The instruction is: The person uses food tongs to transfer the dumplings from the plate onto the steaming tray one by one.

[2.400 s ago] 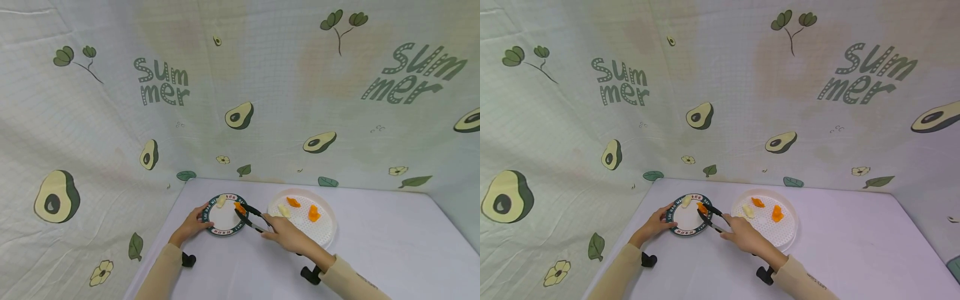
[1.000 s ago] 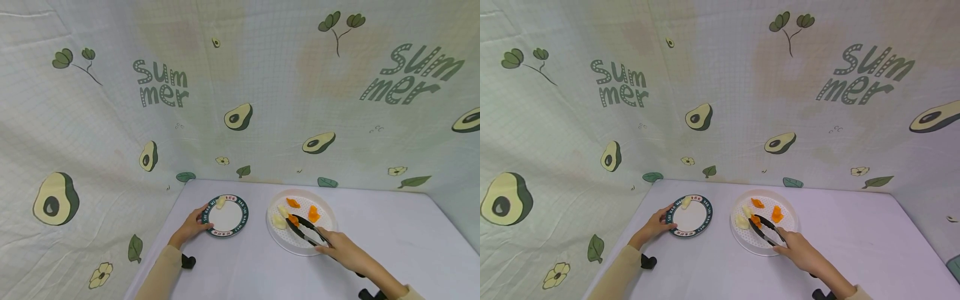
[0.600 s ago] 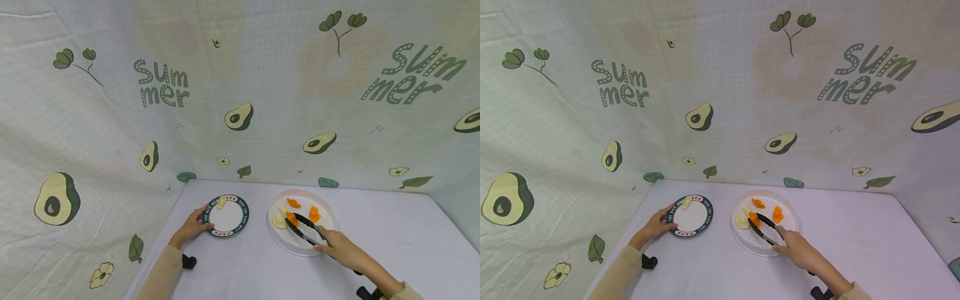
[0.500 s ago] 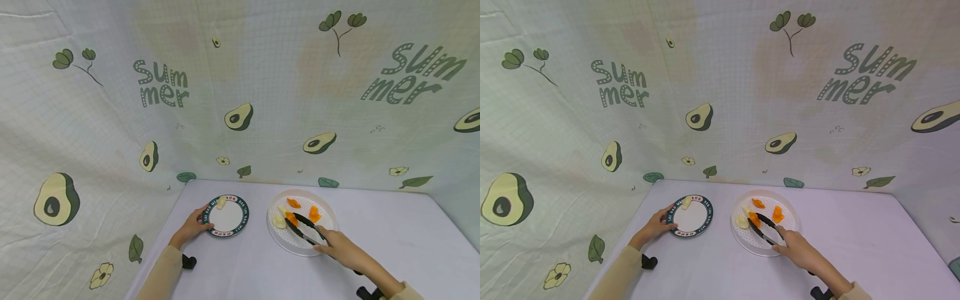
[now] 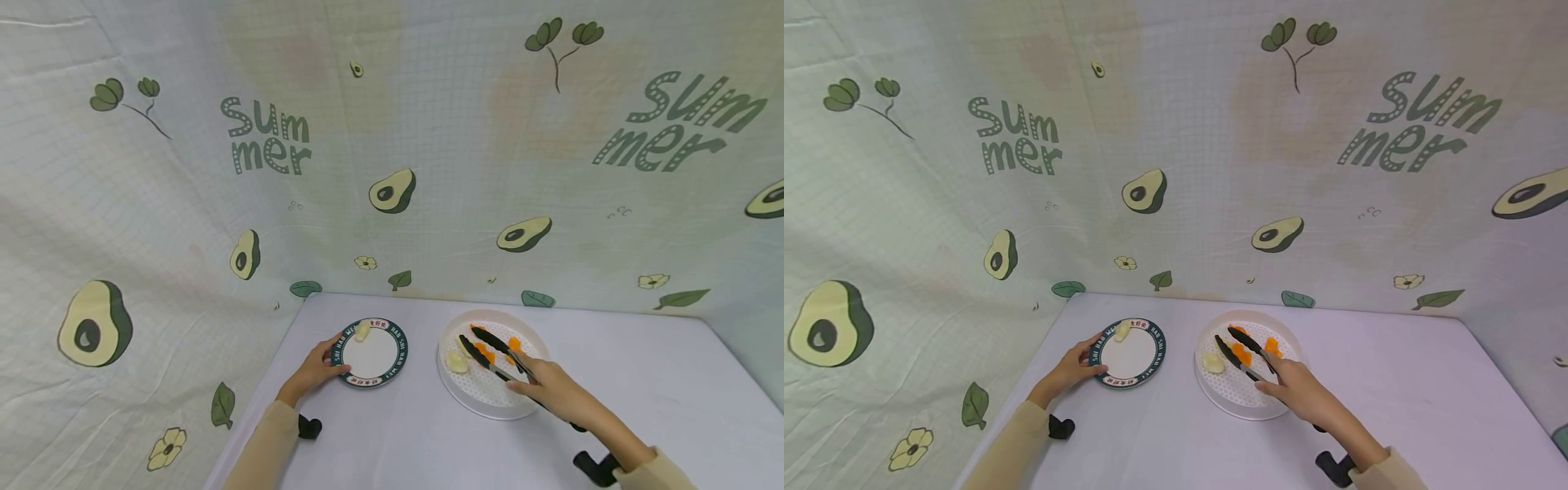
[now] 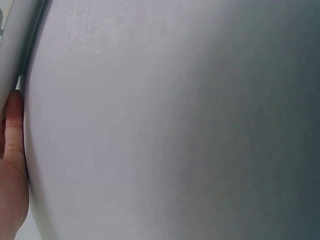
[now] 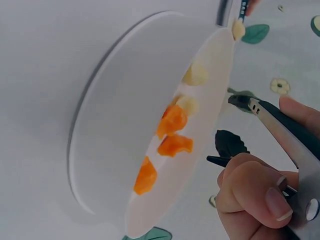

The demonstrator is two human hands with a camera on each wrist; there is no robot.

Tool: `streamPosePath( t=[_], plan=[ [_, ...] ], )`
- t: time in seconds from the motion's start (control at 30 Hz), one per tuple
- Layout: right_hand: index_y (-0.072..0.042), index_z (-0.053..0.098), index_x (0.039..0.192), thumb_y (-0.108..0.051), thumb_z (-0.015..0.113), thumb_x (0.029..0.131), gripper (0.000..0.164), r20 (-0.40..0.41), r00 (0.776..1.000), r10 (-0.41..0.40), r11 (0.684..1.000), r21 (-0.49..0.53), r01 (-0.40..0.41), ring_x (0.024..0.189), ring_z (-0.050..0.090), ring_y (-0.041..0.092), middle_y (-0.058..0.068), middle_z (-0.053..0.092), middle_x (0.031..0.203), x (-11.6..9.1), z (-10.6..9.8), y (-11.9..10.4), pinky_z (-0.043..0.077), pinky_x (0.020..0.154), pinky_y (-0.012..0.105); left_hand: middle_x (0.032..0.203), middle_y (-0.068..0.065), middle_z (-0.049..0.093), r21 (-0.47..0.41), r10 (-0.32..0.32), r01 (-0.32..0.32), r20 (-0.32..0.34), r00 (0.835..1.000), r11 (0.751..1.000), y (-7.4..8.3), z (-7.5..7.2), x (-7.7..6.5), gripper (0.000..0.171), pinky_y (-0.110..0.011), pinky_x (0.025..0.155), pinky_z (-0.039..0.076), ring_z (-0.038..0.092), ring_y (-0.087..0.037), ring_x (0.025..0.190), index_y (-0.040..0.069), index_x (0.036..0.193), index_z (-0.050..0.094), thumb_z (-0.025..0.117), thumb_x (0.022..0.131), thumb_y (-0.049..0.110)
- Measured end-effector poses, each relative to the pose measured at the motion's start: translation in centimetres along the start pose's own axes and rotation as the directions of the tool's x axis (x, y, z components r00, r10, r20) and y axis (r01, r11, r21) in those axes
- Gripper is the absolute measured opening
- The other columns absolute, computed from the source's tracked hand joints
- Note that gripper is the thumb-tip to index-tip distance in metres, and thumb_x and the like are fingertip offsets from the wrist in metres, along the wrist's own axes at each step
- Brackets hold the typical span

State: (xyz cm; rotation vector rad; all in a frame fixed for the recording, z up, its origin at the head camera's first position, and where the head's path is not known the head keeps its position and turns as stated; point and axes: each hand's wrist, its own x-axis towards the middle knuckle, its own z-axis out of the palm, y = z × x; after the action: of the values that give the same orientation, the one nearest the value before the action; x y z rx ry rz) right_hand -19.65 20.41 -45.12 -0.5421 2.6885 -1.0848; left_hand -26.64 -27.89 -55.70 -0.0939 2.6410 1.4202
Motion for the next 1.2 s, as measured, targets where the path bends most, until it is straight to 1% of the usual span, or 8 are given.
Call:
streamPosePath(
  t=[0.2,0.37,0.57,0.63,0.7,0.8,1.0,1.2],
  plan=[
    [0.021,0.034,0.142,-0.029,0.067,0.096,0.076,0.018,0.997,-0.077,0.997,0.03,0.077,0.053,0.032,0.006,-0.004,0.039,0.06,2.1,0.6,-1.2,0.028,0.045,0.021,0.149,-0.017,0.04,0.0,-0.005,0.005,0.0,1.0,1.0,-0.3,-0.1,0.2,0.092,-0.047,0.11,0.041,0.043,-0.033,0.129,0.021,0.155,0.039,0.087,0.077,0.027],
    [0.018,0.035,0.144,-0.028,0.067,0.097,0.074,0.045,0.988,-0.145,0.989,0.046,0.143,0.052,0.029,0.006,-0.006,0.036,0.06,4.6,1.9,-2.4,0.029,0.047,0.023,0.149,-0.016,0.04,-0.009,-0.013,0.013,0.002,1.0,1.0,-0.2,0.0,0.3,0.092,-0.047,0.11,0.04,0.043,-0.033,0.13,0.023,0.155,0.039,0.088,0.076,0.029],
    [0.016,0.04,0.142,-0.026,0.067,0.097,0.067,0.088,0.98,-0.176,0.982,0.079,0.169,0.064,0.043,0.013,-0.001,0.038,0.067,7.7,3.8,-4.3,0.039,0.059,0.028,0.149,-0.019,0.039,0.004,-0.004,0.004,0.012,1.0,1.0,0.0,0.0,0.3,0.092,-0.048,0.109,0.041,0.043,-0.037,0.131,0.02,0.155,0.038,0.087,0.077,0.028],
    [0.017,0.04,0.141,-0.025,0.067,0.096,0.068,0.09,0.981,-0.171,0.983,0.087,0.163,0.079,0.058,0.021,0.009,0.057,0.079,8.6,4.4,-4.9,0.051,0.071,0.034,0.15,-0.019,0.039,0.006,-0.004,0.004,0.013,1.0,1.0,0.0,0.0,0.3,0.091,-0.047,0.109,0.041,0.043,-0.037,0.131,0.021,0.155,0.038,0.087,0.078,0.027],
    [0.018,0.04,0.141,-0.024,0.067,0.096,0.068,0.09,0.981,-0.169,0.983,0.092,0.161,0.103,0.062,0.032,0.024,0.066,0.105,9.4,5.0,-5.3,0.053,0.091,0.045,0.149,-0.018,0.039,0.008,-0.003,0.003,0.014,1.0,1.0,0.0,0.0,0.5,0.091,-0.047,0.109,0.042,0.043,-0.036,0.131,0.021,0.155,0.039,0.087,0.078,0.027],
    [0.019,0.04,0.141,-0.025,0.068,0.095,0.069,0.083,0.987,-0.136,0.988,0.086,0.129,0.125,0.052,0.041,0.033,0.05,0.138,10.4,6.0,-5.7,0.043,0.105,0.057,0.149,-0.018,0.04,0.015,0.003,-0.003,0.015,1.0,1.0,-0.1,0.0,0.6,0.09,-0.047,0.109,0.042,0.044,-0.036,0.131,0.022,0.155,0.039,0.086,0.079,0.027],
    [0.014,0.043,0.142,-0.027,0.07,0.094,0.069,0.091,0.993,-0.072,0.996,0.06,0.066,0.122,0.055,0.037,0.03,0.052,0.138,12.2,7.7,-6.4,0.044,0.104,0.056,0.149,-0.019,0.039,0.026,0.008,-0.008,0.015,1.0,1.0,-0.2,-0.1,0.6,0.09,-0.047,0.109,0.042,0.044,-0.037,0.131,0.02,0.155,0.038,0.086,0.079,0.027],
    [0.014,0.043,0.141,-0.025,0.07,0.093,0.068,0.109,0.992,-0.058,0.997,0.053,0.052,0.126,0.051,0.042,0.031,0.051,0.139,13.6,9.2,-6.9,0.042,0.106,0.057,0.15,-0.018,0.039,0.005,-0.012,0.012,0.014,1.0,1.0,-0.2,-0.2,0.3,0.09,-0.047,0.11,0.041,0.043,-0.036,0.131,0.022,0.155,0.039,0.086,0.079,0.025]
  ],
)
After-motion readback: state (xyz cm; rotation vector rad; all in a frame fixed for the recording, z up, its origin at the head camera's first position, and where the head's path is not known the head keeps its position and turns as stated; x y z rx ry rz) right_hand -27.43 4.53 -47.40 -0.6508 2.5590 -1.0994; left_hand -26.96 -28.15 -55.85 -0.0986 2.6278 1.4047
